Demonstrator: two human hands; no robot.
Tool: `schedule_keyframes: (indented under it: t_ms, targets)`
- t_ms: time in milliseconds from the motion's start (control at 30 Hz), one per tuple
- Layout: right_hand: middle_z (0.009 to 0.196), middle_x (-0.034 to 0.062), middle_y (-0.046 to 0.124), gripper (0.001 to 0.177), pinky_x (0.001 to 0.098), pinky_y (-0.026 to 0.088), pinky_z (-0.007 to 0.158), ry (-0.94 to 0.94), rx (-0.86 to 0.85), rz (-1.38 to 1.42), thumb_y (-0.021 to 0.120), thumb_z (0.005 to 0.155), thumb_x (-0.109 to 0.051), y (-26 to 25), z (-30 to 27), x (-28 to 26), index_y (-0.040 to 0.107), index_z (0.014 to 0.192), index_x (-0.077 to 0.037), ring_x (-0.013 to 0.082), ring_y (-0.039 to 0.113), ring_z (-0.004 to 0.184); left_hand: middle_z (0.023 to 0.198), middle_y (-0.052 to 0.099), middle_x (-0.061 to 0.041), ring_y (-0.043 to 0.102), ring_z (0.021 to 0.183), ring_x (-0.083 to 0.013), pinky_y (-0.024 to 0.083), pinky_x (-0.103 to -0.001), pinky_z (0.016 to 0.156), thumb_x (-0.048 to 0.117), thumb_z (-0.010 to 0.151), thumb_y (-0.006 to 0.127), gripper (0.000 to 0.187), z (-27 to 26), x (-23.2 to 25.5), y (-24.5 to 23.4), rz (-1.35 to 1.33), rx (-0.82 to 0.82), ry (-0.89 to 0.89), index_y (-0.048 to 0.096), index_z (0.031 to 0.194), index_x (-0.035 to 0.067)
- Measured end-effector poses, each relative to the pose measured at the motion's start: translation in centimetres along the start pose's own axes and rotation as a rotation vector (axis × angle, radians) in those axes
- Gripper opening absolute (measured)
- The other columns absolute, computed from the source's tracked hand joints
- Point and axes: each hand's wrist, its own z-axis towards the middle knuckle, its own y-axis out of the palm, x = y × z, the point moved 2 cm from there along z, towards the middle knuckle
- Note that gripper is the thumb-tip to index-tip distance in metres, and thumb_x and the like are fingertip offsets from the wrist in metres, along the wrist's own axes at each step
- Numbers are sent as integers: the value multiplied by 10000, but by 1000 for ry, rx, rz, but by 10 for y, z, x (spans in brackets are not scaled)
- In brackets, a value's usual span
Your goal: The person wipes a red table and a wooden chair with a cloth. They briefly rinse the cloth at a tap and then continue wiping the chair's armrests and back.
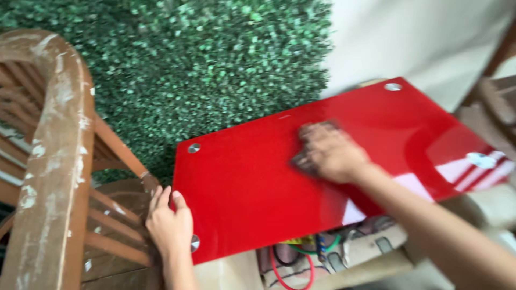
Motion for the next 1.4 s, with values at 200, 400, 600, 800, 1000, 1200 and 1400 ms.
schedule_keyframes:
  t_ms: [200, 400, 600, 800, 1000, 1200, 1400]
  targets:
    - [1617, 223, 337, 616, 522, 253, 1206, 422, 94, -298, 385, 990, -384, -38, -105, 153, 419, 1487, -22, 403, 336, 1482, 1516, 508, -216, 400, 1465, -364, 279, -490, 1201, 339, 966, 579, 492, -58, 5, -14, -37, -124, 144, 663, 1312, -1]
    - [1574, 276, 354, 670, 584, 245, 1155, 568, 151, -308, 427, 967, -395, -30, -126, 99, 407, 1472, 44, 454, 319, 1430, 1607, 370, -227, 275, 1532, -363, 152, -550, 1240, 331, 1004, 491, 556, -106, 13, -22, 26, -139, 248, 532, 1434, -20]
    - [1506, 228, 439, 634, 580, 278, 1149, 162, 189, -148, 478, 958, -443, 6, -78, -115, 507, 1387, 23, 416, 378, 1411, 1648, 317, -237, 228, 1543, -405, 122, -581, 1233, 298, 1035, 422, 582, -119, 34, -34, -29, -37, 347, 435, 1522, -21]
    - [1578, 157, 420, 595, 530, 220, 1208, -174, 168, -46, 461, 969, -409, 44, -64, -243, 512, 1466, -86, 376, 329, 1473, 1647, 316, -233, 209, 1551, -394, 120, -580, 1238, 330, 1064, 349, 592, -112, 27, -27, -42, -100, 300, 402, 1555, 3]
    - [1568, 181, 436, 640, 506, 266, 1176, -280, 177, -60, 542, 949, -475, 19, -101, -170, 520, 1422, -44, 358, 352, 1469, 1649, 321, -204, 204, 1566, -366, 86, -557, 1256, 389, 1070, 316, 610, -108, 12, -16, 92, -130, 318, 405, 1559, 36]
    - [1532, 221, 432, 584, 524, 306, 1144, -91, 159, -147, 551, 954, -401, -45, -168, -20, 536, 1395, -18, 383, 382, 1434, 1647, 313, -202, 172, 1570, -378, 52, -587, 1241, 402, 1067, 296, 622, -107, 0, -9, 166, -169, 368, 376, 1576, 54]
    - [1624, 287, 261, 643, 529, 218, 1235, 417, 68, -394, 350, 1043, -453, -69, -204, 132, 410, 1494, 1, 461, 239, 1506, 1653, 299, -215, 146, 1569, -404, 49, -636, 1231, 406, 1067, 282, 628, -107, -2, -11, 220, -200, 370, 363, 1584, 58]
